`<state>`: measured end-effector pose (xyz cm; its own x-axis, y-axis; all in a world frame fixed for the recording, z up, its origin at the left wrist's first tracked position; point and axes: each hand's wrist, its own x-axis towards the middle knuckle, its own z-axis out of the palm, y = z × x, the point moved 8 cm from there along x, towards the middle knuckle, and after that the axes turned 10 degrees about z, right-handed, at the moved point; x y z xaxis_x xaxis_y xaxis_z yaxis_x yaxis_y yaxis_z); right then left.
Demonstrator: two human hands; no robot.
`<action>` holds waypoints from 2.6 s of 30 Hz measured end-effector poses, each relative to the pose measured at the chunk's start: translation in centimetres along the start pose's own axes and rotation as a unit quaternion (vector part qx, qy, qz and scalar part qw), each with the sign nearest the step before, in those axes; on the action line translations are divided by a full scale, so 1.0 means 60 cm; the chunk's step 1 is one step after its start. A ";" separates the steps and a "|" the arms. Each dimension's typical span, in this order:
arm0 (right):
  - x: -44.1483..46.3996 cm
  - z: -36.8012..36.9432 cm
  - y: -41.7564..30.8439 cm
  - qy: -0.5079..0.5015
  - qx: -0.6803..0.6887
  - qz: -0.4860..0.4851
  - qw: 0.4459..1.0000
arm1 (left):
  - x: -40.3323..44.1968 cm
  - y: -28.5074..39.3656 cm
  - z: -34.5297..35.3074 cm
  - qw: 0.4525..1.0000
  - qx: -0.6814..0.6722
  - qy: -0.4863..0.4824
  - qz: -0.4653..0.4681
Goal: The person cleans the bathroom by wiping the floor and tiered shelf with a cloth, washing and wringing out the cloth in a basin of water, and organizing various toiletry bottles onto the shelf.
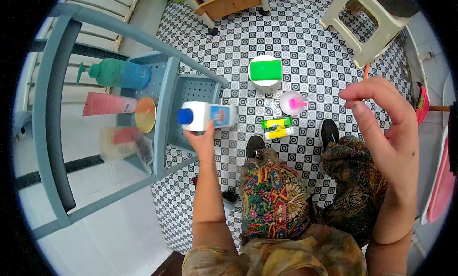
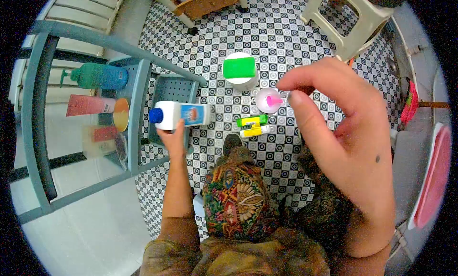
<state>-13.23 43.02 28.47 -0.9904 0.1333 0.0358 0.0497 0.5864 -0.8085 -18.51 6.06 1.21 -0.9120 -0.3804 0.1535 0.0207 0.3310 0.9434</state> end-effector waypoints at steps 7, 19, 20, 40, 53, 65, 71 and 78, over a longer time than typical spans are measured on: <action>0.010 0.027 -0.015 -0.004 -0.031 -0.020 0.999 | 0.083 0.022 -0.010 0.998 0.051 0.020 0.044; 0.030 0.079 -0.013 -0.014 -0.142 0.012 0.990 | 0.178 -0.082 -0.037 0.985 0.152 0.007 0.080; 0.031 0.082 -0.011 -0.018 -0.148 0.015 0.989 | 0.188 -0.082 -0.042 0.981 0.174 0.023 0.087; 0.049 0.108 0.029 -0.058 -0.214 0.112 0.969 | 0.347 -0.239 -0.017 0.988 0.141 -0.024 -0.050; 0.037 0.119 0.016 -0.071 -0.245 0.087 0.963 | 0.120 -0.126 0.120 0.916 0.181 -0.169 0.315; 0.096 0.210 0.328 -0.327 -0.158 0.221 0.905 | 0.015 -0.137 0.345 0.901 0.089 -0.425 0.003; 0.234 0.359 0.517 -0.247 -0.081 0.279 0.924 | 0.000 -0.163 0.375 0.904 0.042 -0.425 -0.030; 0.229 0.486 0.564 -0.238 0.022 0.339 0.910 | -0.004 -0.181 0.405 0.902 0.040 -0.428 -0.044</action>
<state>-28.89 41.42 -15.52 -0.6779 0.0848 -0.7303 0.6754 0.4642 -0.5731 -28.48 23.51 -16.23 -0.8916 0.3864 -0.2359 -0.0647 0.4070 0.9111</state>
